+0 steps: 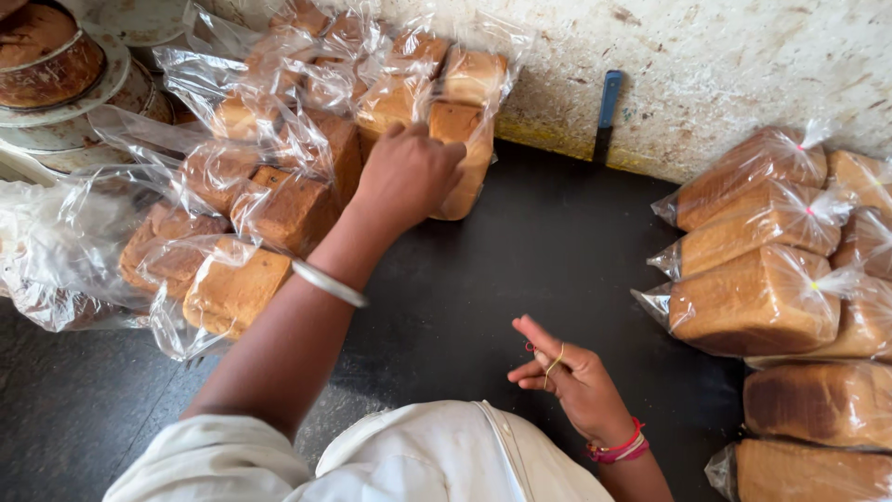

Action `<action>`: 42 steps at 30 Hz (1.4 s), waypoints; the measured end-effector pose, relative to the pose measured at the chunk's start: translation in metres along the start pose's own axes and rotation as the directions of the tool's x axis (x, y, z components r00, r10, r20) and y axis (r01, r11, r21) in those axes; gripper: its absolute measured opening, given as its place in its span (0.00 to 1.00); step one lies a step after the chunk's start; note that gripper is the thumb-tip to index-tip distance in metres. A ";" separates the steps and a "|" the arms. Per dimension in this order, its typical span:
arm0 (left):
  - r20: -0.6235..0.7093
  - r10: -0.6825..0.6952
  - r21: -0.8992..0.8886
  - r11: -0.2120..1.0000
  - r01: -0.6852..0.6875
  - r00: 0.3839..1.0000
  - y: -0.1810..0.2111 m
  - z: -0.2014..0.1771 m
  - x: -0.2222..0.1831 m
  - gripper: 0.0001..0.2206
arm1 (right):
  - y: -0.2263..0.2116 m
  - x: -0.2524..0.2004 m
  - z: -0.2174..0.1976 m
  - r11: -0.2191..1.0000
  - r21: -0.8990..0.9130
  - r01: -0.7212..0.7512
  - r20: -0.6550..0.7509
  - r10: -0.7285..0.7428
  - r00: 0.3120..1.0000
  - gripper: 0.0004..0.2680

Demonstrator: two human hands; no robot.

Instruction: The person places a loaf of bread into a plastic bag, twists the open end of the bag, and secures it by wrapping a rubber band around the twist.

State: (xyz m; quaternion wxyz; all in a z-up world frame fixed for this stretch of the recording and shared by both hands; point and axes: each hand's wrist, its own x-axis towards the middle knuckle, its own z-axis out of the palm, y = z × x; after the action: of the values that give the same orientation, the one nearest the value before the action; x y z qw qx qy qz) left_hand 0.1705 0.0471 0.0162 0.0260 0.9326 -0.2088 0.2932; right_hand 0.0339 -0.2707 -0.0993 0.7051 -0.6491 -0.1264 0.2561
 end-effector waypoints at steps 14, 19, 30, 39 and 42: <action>0.037 0.331 -0.553 0.793 -0.257 0.943 0.102 -0.129 -0.105 0.09 | -0.090 -0.026 0.009 0.920 -0.145 0.364 0.268 -0.317 0.910 0.36; 0.059 0.389 -0.645 0.718 -0.262 0.919 0.117 -0.159 -0.124 0.07 | -0.146 -0.008 0.035 0.582 -0.526 0.620 0.613 -0.246 0.751 0.36; 0.181 0.173 -0.087 0.983 -0.159 0.968 0.038 -0.187 -0.117 0.06 | -0.199 0.003 0.036 0.063 -0.725 0.686 0.665 -0.193 0.721 0.09; -0.198 -0.220 -0.503 0.859 0.093 0.955 0.029 -0.152 -0.155 0.20 | -0.166 -0.048 0.003 0.600 -0.678 0.425 0.083 -0.512 0.855 0.09; -0.172 -0.443 -0.849 0.520 0.096 0.880 0.058 -0.109 -0.166 0.41 | -0.129 -0.045 0.012 0.836 -0.332 0.437 -0.077 -0.486 0.871 0.08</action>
State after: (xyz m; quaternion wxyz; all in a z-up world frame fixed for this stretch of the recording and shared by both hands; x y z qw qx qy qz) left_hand -0.0342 0.0750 0.0101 0.5401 0.7602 -0.1614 0.3231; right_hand 0.0155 -0.2875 0.0360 0.6451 -0.7181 -0.2611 0.0030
